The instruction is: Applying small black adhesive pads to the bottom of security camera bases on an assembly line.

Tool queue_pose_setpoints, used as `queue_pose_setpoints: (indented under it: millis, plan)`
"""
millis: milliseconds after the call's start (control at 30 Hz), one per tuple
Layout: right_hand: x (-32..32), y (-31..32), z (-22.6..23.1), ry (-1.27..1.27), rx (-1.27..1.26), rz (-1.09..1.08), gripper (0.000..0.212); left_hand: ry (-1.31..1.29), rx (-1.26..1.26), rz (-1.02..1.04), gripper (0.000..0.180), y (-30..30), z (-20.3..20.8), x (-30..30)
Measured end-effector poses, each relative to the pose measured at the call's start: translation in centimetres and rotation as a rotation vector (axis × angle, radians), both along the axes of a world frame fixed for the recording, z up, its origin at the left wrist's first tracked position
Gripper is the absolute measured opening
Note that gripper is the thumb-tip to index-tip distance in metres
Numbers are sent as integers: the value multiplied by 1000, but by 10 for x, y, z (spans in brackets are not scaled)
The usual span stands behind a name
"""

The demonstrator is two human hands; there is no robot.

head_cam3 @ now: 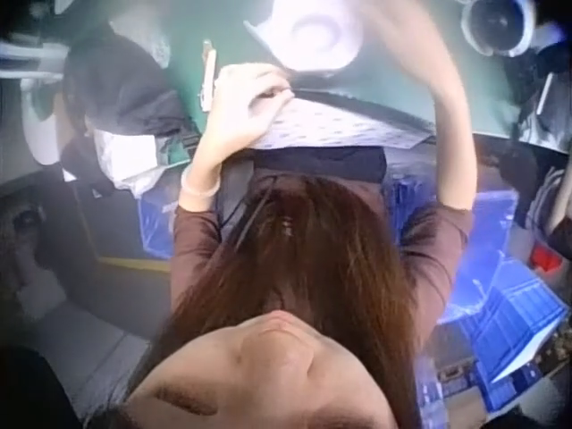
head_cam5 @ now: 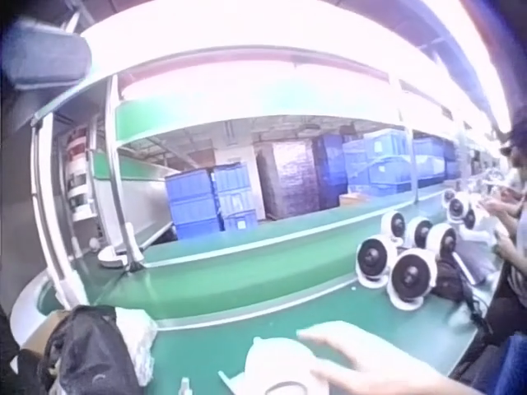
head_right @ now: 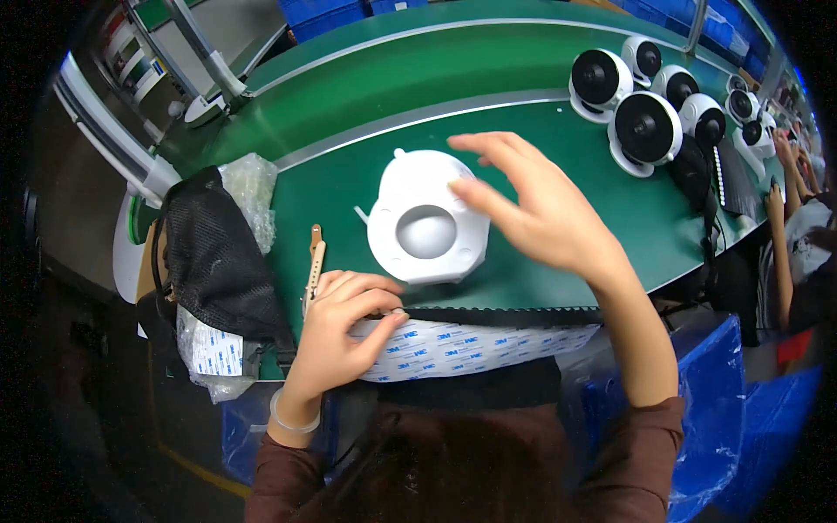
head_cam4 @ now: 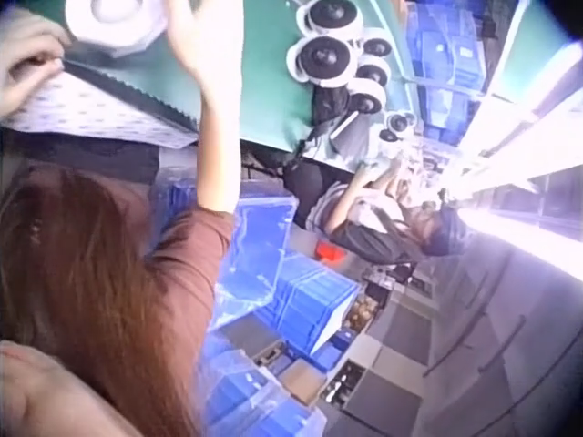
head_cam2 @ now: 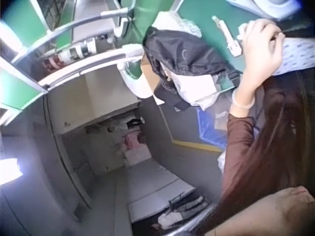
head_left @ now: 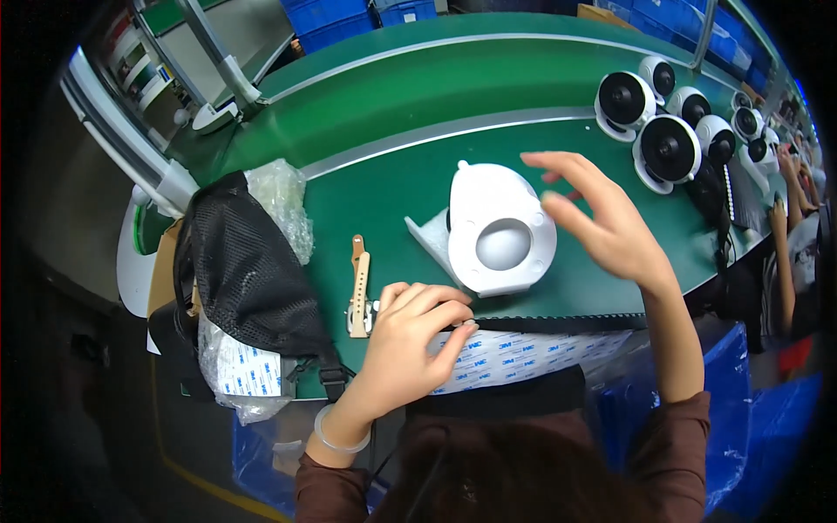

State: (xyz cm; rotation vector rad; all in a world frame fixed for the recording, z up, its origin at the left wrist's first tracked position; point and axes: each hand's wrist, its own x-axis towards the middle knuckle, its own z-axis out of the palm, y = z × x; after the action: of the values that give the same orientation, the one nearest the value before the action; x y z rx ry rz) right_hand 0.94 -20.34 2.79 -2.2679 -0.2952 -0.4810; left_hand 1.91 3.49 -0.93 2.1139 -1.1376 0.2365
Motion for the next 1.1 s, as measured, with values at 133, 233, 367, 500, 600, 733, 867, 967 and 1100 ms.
queue_pose_setpoints:
  millis: [133,233,367,500,600,733,867,967,1100]
  plan:
    - [-38,20,-4,-44,-117,-93,54,41,36,2,7,-1,4,-6]
    - [-53,24,-9,-371,-155,-286,50,176,-59,4,6,-6,3,-8]
    - [-76,38,-17,-151,44,32,23,232,-68,-93,6,-8,10,-9]
    - [-75,44,-32,-114,95,5,19,255,-108,-107,7,-10,13,-15]
    - [-75,47,-32,-134,113,26,18,232,-111,-128,7,-12,15,-15]
    - [-75,49,-33,-153,121,-4,18,157,-117,-126,7,-18,15,-15]
    - [-73,51,-32,-160,100,1,17,117,-122,-110,6,-18,14,-16]
    - [-72,56,-36,-268,57,-58,15,134,-152,-86,5,-19,13,-15]
    - [-72,57,-36,-309,44,-74,17,151,-181,-81,6,-19,12,-15]
